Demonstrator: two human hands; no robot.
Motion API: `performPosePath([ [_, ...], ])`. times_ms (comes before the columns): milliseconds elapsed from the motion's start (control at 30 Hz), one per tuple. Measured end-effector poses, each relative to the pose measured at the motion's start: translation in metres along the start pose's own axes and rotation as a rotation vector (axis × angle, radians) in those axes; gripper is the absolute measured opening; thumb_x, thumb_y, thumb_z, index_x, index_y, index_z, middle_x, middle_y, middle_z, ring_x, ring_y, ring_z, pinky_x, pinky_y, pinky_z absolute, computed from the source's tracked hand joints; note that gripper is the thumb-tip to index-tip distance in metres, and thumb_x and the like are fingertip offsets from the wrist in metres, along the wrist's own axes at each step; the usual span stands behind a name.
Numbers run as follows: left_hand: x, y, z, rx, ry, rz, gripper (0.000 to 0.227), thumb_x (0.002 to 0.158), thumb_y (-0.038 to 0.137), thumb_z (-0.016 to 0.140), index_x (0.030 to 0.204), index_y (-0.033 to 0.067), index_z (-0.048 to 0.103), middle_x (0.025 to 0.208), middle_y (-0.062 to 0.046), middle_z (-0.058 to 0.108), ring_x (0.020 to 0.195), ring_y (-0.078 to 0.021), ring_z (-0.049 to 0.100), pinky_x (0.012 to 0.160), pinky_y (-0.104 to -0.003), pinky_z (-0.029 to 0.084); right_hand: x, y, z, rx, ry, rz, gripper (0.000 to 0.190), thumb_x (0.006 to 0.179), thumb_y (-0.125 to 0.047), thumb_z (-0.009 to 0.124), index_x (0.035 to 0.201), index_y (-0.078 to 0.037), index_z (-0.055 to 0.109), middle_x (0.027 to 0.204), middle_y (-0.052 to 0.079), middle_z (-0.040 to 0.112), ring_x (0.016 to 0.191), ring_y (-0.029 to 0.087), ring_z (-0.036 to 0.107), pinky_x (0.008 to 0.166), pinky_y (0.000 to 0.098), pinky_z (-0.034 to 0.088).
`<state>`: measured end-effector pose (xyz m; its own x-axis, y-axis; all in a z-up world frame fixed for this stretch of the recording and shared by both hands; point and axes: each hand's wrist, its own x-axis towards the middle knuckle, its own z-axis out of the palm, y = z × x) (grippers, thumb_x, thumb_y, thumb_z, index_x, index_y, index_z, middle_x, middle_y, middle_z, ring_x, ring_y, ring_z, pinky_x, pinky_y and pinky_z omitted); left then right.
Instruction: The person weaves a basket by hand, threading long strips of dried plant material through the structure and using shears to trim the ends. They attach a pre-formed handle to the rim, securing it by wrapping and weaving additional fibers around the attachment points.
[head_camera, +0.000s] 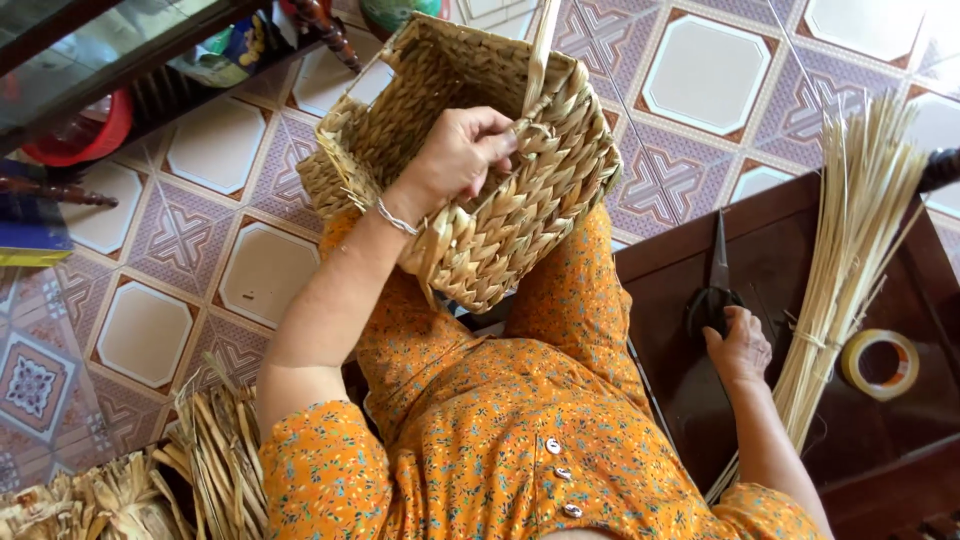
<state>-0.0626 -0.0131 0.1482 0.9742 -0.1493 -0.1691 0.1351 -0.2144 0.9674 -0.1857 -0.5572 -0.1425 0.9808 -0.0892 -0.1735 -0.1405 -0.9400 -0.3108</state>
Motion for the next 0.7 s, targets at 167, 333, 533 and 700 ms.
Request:
performPosePath([
  [167,-0.008,0.017,-0.032,-0.038,-0.059,-0.042,0.02,0.104,0.018,0.062,0.111,0.001,0.071,0.082,-0.007,0.072,0.045,-0.0021,0.055,0.04,-0.017,0.049,0.034,-0.025,-0.01,-0.105,-0.135,0.124,0.069,0.07,-0.024,0.09,0.126,-0.006,0.053,0.119,0.024,0.066,0.109,0.044,0.063,0.096,0.0516,0.049],
  [333,-0.01,0.013,-0.029,-0.028,-0.014,0.052,0.022,0.098,0.018,0.067,0.113,0.0013,0.07,0.093,-0.005,0.075,0.047,-0.0005,0.053,0.038,-0.017,0.048,0.026,-0.07,-0.03,0.363,0.075,0.139,0.067,0.082,-0.02,0.087,0.137,-0.006,0.051,0.095,0.018,0.066,0.085,0.034,0.064,0.077,0.0453,0.051],
  [533,0.012,-0.005,-0.023,-0.032,-0.016,0.077,0.019,0.1,0.015,0.067,0.11,-0.0001,0.073,0.09,-0.007,0.075,0.048,-0.0015,0.055,0.039,-0.016,0.047,0.022,-0.165,-0.077,0.575,0.286,-0.248,0.06,0.095,-0.015,0.079,0.148,-0.007,0.052,0.083,0.005,0.064,0.07,0.018,0.059,0.069,0.0296,0.051],
  [700,0.011,-0.006,-0.021,-0.221,-0.014,-0.012,0.017,0.099,0.01,0.067,0.11,-0.0017,0.073,0.087,-0.006,0.074,0.047,-0.0017,0.054,0.039,-0.016,0.044,0.042,-0.271,-0.129,0.31,0.505,-0.797,0.068,0.081,-0.021,0.086,0.14,-0.008,0.053,0.099,0.015,0.062,0.084,0.029,0.061,0.076,0.0424,0.051],
])
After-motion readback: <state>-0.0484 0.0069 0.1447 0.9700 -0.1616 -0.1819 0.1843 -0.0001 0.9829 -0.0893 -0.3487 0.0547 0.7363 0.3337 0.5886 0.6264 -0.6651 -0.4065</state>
